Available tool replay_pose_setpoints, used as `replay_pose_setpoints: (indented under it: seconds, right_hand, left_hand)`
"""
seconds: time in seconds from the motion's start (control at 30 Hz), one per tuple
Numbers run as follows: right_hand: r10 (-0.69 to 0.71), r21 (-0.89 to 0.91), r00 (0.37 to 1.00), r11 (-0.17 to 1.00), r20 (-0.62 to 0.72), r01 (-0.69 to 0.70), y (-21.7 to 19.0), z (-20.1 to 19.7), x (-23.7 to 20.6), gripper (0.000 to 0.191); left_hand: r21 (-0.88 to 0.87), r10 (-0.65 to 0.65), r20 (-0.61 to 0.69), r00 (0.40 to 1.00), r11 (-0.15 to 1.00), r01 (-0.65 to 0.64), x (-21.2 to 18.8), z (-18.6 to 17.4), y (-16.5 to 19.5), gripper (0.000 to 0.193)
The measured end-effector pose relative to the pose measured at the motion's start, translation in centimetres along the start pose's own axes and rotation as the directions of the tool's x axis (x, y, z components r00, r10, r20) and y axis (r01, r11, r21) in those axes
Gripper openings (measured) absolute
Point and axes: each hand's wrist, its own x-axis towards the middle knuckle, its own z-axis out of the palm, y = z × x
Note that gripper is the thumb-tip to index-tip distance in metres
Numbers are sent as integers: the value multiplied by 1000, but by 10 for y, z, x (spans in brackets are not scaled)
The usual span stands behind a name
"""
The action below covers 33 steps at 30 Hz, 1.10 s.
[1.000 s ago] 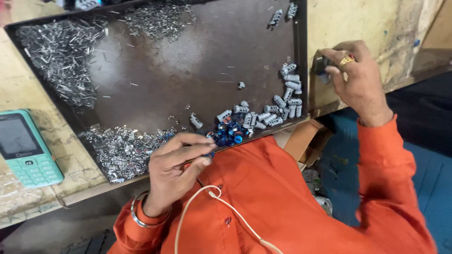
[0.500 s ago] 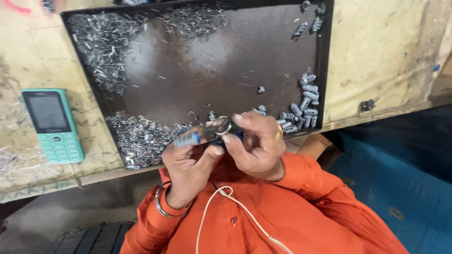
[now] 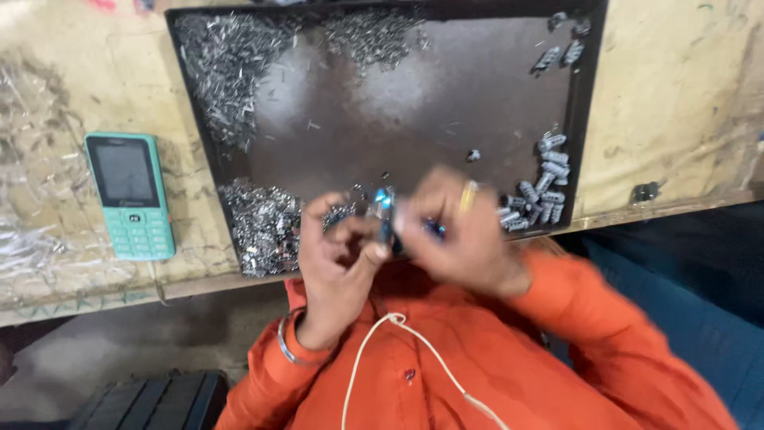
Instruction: The person repeatedly picks small cylindrical components and metal pins from a tray, inserts the pins into the components, and places the assembled units back on the tray. The process is continuous and repetitive throughout the clip.
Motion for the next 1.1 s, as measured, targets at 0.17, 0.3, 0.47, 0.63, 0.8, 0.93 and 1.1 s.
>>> replay_pose_setpoints:
  seconds: [0.17,0.3,0.47,0.63,0.8,0.93,1.1]
  right_hand:
    - [-292,-655,956,724,-4,219,7,-8,60,18]
    - [-345,-465,891,763,294,449,18,40,37,21]
    - [-186,-402,918,856,349,326,55,59,-7,23]
    - [-247,-364,904,853,349,373,63,67,-18,21]
    - [264,518,905,751,333,-410,47,57,-19,8]
    - [111,53,938,989,327,-136,64,10,-15,12]
    - [26,-416,986,905,-165,-93,113,-42,7,20]
  left_hand:
    - [251,143,22,990,957,-143,0,-15,23,13]
    - [285,266,42,963,921,-267,-4,-30,38,9]
    - [693,301,45,953,677,-247,1,-45,51,17]
    - [762,318,108,942,582,-283,14,-46,55,21]
    - [723,357,200,912,575,-383,21,-42,54,31]
    - [735,428,327,842,445,-511,23,-45,53,27]
    - [794,382,297,875,410,-448,25,-45,52,29]
